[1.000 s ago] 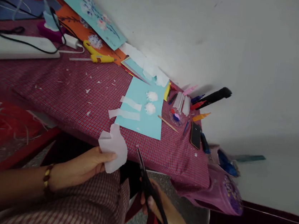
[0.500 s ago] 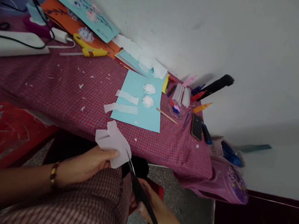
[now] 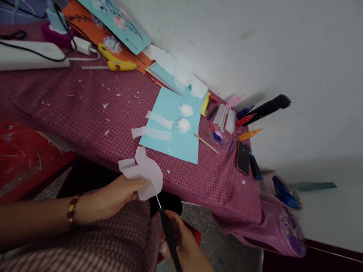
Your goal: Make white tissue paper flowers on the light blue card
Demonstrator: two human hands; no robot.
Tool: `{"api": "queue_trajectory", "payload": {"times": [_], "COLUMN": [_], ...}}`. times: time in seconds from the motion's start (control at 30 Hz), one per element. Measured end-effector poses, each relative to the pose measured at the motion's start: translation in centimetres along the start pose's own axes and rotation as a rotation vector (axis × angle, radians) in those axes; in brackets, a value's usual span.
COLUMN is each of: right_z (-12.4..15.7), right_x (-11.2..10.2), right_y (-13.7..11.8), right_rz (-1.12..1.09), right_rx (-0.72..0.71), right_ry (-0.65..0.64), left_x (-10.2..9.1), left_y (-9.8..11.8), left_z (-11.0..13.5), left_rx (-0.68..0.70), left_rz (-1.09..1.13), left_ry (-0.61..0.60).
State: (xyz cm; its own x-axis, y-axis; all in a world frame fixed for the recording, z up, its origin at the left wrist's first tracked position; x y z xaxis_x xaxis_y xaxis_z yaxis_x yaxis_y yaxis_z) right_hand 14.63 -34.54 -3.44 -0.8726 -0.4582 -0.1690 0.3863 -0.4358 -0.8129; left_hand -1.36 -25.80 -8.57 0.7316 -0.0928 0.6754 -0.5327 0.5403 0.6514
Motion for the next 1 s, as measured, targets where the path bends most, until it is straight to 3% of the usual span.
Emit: {"api": "queue_trajectory", "payload": {"times": [0.43,0.77,1.0], "right_z": [-0.2,-0.5,-0.6], "right_x": [0.5,0.5,0.5], "right_y": [1.2,1.8,2.0], "right_rz": [-0.069,-0.079,-0.069], "right_rx": [-0.011,-0.064,-0.027], "right_ry": [0.121,0.139,0.172], "left_x": [0.5,0.4,0.2], "left_y": [0.3,0.3,0.9], "left_z": [0.2,0.2,0.5], "left_rx": [0.031,0.001,-0.022], "left_rz": [0.003,-0.013,0.024], "left_ry": [-0.005,0.011,0.026]}}
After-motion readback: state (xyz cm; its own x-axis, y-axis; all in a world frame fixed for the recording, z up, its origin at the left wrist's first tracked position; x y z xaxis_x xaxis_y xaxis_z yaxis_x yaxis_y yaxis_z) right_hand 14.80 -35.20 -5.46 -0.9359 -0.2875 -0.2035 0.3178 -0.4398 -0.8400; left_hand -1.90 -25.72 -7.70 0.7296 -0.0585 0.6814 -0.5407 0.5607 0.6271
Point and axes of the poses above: each hand's wrist, its own z-axis away from the middle knuckle, its own x-axis out of the palm, y = z × x, the point moved 5 cm from there along -z, towards the middle knuckle, and after that the axes turned 3 degrees about x, right-handed, at the moved point
